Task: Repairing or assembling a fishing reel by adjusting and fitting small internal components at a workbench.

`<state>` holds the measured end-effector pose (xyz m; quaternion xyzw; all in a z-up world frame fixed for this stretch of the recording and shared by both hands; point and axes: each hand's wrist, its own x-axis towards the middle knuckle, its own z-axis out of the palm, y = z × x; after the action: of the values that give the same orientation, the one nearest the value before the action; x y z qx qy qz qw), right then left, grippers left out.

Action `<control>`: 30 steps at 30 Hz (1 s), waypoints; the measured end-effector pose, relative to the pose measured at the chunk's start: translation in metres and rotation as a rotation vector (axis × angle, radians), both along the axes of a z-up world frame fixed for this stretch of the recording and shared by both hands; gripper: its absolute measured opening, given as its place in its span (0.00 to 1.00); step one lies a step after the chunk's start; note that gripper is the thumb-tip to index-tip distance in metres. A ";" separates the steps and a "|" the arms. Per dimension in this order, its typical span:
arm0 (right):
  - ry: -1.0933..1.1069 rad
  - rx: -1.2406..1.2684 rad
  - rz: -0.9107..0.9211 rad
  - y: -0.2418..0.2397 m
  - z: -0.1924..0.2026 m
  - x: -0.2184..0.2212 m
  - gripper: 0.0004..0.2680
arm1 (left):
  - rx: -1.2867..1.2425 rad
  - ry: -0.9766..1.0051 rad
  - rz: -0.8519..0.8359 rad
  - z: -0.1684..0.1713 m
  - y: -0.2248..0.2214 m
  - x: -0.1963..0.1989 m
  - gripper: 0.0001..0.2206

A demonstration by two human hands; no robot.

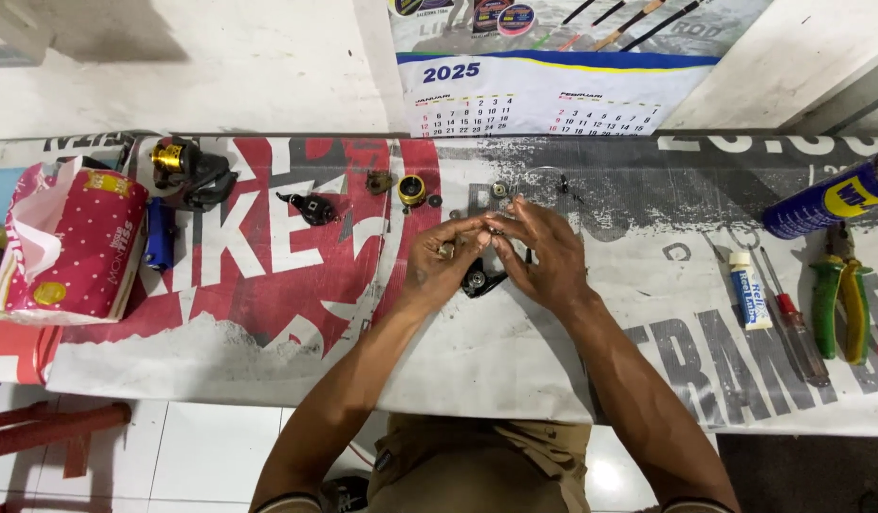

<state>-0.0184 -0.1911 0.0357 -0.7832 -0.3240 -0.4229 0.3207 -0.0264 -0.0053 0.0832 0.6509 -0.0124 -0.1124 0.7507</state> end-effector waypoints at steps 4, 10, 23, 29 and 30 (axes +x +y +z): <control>0.024 0.082 0.038 0.004 0.003 -0.003 0.24 | 0.015 -0.412 -0.009 -0.049 0.003 0.015 0.10; 0.114 0.147 0.172 0.008 0.018 -0.005 0.22 | -0.001 -0.407 0.008 -0.047 0.002 0.012 0.07; 0.074 0.264 0.167 0.012 0.011 -0.001 0.11 | -0.007 -0.416 0.048 -0.037 -0.001 0.006 0.05; 0.091 0.245 0.134 0.011 0.009 -0.002 0.10 | -0.048 -0.414 0.058 -0.042 0.000 0.006 0.06; 0.099 0.235 0.127 0.012 0.009 -0.002 0.11 | -0.023 -0.426 0.055 -0.045 0.001 0.008 0.06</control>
<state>-0.0201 -0.1792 0.0449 -0.7380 -0.3050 -0.3977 0.4518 -0.0186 -0.0039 0.0385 0.6514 -0.1542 0.0485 0.7413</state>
